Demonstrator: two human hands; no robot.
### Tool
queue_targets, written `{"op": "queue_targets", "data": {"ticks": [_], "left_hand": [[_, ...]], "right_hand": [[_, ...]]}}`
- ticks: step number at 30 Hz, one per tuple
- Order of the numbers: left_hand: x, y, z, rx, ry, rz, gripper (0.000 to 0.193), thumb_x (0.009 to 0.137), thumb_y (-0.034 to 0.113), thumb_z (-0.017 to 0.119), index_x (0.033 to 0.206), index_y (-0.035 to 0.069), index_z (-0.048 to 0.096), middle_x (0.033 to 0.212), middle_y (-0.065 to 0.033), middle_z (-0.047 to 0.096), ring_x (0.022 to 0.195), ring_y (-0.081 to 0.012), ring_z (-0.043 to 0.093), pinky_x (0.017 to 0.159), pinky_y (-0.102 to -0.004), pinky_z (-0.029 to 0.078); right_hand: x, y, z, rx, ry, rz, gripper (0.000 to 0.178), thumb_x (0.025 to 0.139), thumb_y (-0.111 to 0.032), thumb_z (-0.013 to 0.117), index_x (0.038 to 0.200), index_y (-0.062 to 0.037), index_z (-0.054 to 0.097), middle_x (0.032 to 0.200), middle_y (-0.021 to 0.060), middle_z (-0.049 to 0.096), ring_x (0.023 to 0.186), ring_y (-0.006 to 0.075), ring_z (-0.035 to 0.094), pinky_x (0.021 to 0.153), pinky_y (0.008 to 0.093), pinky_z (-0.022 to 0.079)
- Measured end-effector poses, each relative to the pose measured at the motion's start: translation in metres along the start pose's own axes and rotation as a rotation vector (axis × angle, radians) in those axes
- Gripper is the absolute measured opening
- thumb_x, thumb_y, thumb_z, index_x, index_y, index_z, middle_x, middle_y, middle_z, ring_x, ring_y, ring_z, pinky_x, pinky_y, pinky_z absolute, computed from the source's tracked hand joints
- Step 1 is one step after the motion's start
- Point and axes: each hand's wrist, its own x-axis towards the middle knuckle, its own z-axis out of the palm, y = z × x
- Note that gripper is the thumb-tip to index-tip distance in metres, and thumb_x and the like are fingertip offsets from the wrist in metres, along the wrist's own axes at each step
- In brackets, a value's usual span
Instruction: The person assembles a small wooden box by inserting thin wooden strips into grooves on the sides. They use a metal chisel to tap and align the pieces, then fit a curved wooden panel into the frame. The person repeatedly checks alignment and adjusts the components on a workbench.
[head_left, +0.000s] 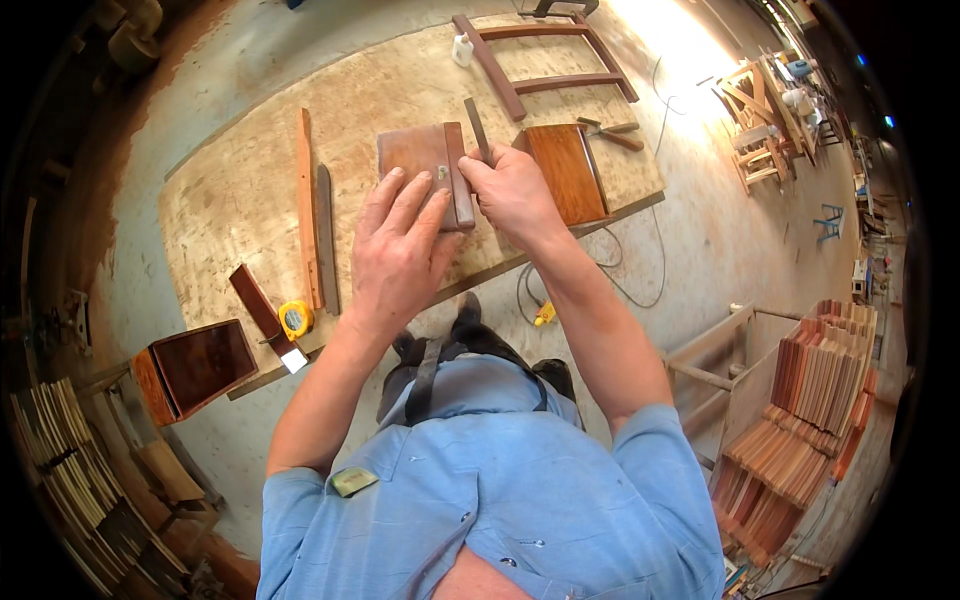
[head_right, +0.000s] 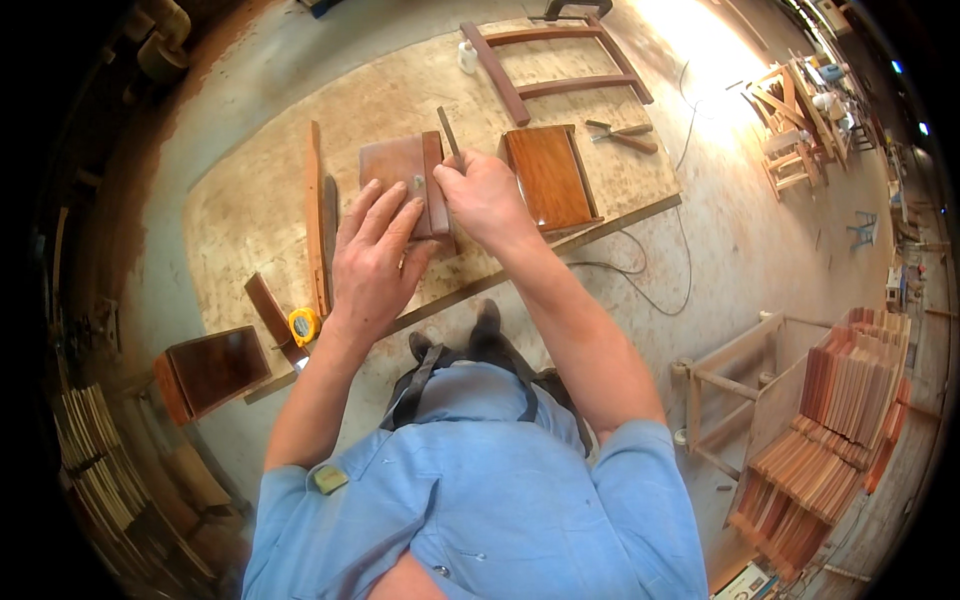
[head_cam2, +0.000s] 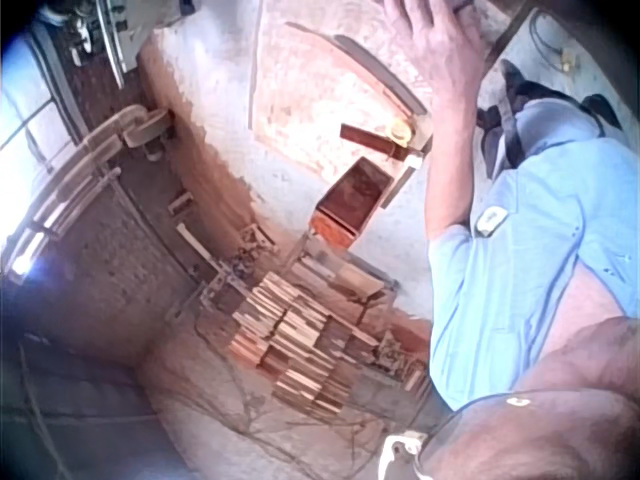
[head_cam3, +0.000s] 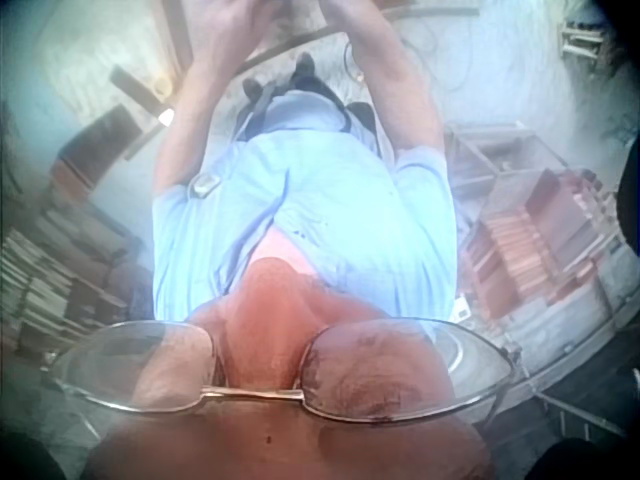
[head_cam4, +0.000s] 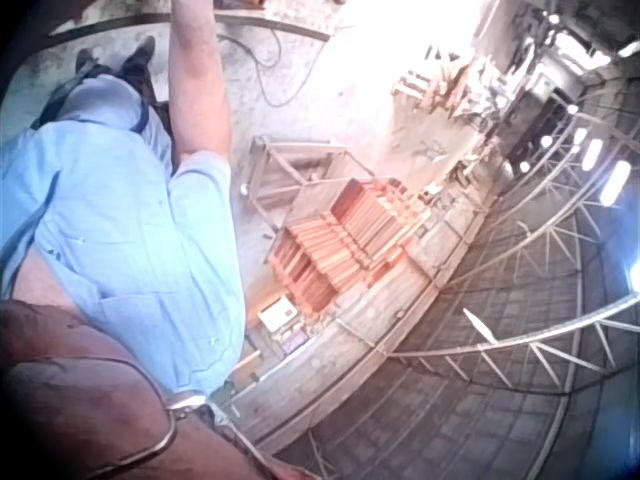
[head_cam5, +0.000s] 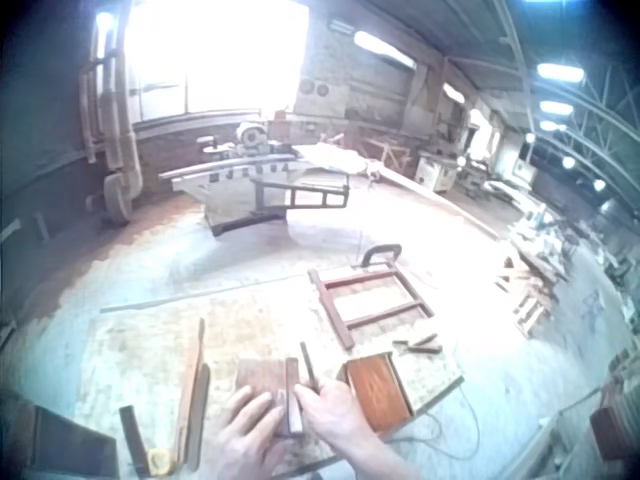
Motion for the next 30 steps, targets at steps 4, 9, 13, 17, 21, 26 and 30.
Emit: {"op": "queue_targets", "data": {"ticks": [4, 9, 13, 17, 21, 26, 30], "left_hand": [[0.000, 0.001, 0.001, 0.018, 0.000, 0.011, 0.047, 0.075, 0.017, 0.081, 0.119, 0.006, 0.070, 0.130, -0.0159, 0.063, 0.129, -0.0377, 0.053, 0.106, -0.0470, 0.044], [-0.001, 0.001, 0.005, 0.035, 0.025, 0.026, 0.042, 0.075, 0.017, 0.080, 0.116, 0.010, 0.073, 0.129, -0.0159, 0.063, 0.127, -0.0386, 0.054, 0.105, -0.0475, 0.045], [0.001, 0.003, 0.008, 0.110, 0.047, 0.088, 0.039, 0.075, 0.015, 0.080, 0.114, 0.014, 0.075, 0.126, -0.0169, 0.063, 0.123, -0.0394, 0.055, 0.104, -0.0484, 0.046], [0.003, 0.004, 0.008, 0.120, 0.038, 0.087, 0.038, 0.075, 0.016, 0.079, 0.113, 0.016, 0.074, 0.124, -0.0172, 0.063, 0.121, -0.0397, 0.055, 0.104, -0.0501, 0.045], [0.004, 0.007, 0.005, 0.108, 0.017, 0.070, 0.038, 0.076, 0.012, 0.079, 0.113, 0.015, 0.075, 0.126, -0.0176, 0.062, 0.123, -0.0397, 0.055, 0.103, -0.0483, 0.046], [0.003, 0.009, 0.006, 0.103, -0.004, 0.056, 0.039, 0.076, 0.011, 0.079, 0.115, 0.013, 0.074, 0.127, -0.0180, 0.062, 0.124, -0.0404, 0.054, 0.104, -0.0480, 0.046], [0.003, 0.010, 0.006, 0.128, -0.016, 0.050, 0.040, 0.076, 0.011, 0.078, 0.116, 0.012, 0.073, 0.128, -0.0184, 0.061, 0.125, -0.0410, 0.054, 0.105, -0.0482, 0.046]], "right_hand": [[0.001, 0.011, 0.004, 0.032, 0.042, -0.111, 0.019, 0.095, -0.017, 0.062, 0.091, -0.0003, 0.067, 0.072, 0.0021, 0.065, 0.065, 0.0091, 0.059, 0.059, 0.0274, 0.048], [-0.004, 0.002, 0.002, -0.045, 0.055, -0.117, 0.022, 0.095, -0.019, 0.062, 0.093, 0.0017, 0.068, 0.075, 0.0054, 0.068, 0.069, 0.0104, 0.061, 0.064, 0.0298, 0.050], [-0.007, -0.003, 0.000, -0.061, 0.047, -0.110, 0.024, 0.094, -0.021, 0.063, 0.093, 0.0025, 0.068, 0.074, 0.0063, 0.068, 0.068, 0.0114, 0.061, 0.064, 0.0306, 0.049], [-0.008, -0.003, -0.001, -0.050, 0.047, -0.118, 0.025, 0.094, -0.022, 0.063, 0.093, 0.0026, 0.067, 0.073, 0.0067, 0.067, 0.069, 0.0116, 0.060, 0.064, 0.0311, 0.049], [-0.009, -0.001, 0.001, -0.018, 0.043, -0.115, 0.025, 0.094, -0.022, 0.063, 0.092, 0.0028, 0.066, 0.072, 0.0063, 0.066, 0.070, 0.0102, 0.059, 0.064, 0.0309, 0.049], [-0.013, -0.001, 0.002, -0.078, 0.074, -0.176, 0.026, 0.095, -0.022, 0.062, 0.098, 0.0034, 0.067, 0.076, 0.0148, 0.068, 0.071, 0.0204, 0.065, 0.068, 0.0351, 0.051], [-0.021, -0.004, 0.003, -0.133, 0.106, -0.235, 0.026, 0.096, -0.021, 0.060, 0.104, 0.0021, 0.067, 0.084, 0.0218, 0.069, 0.079, 0.0294, 0.069, 0.073, 0.0386, 0.053]]}}
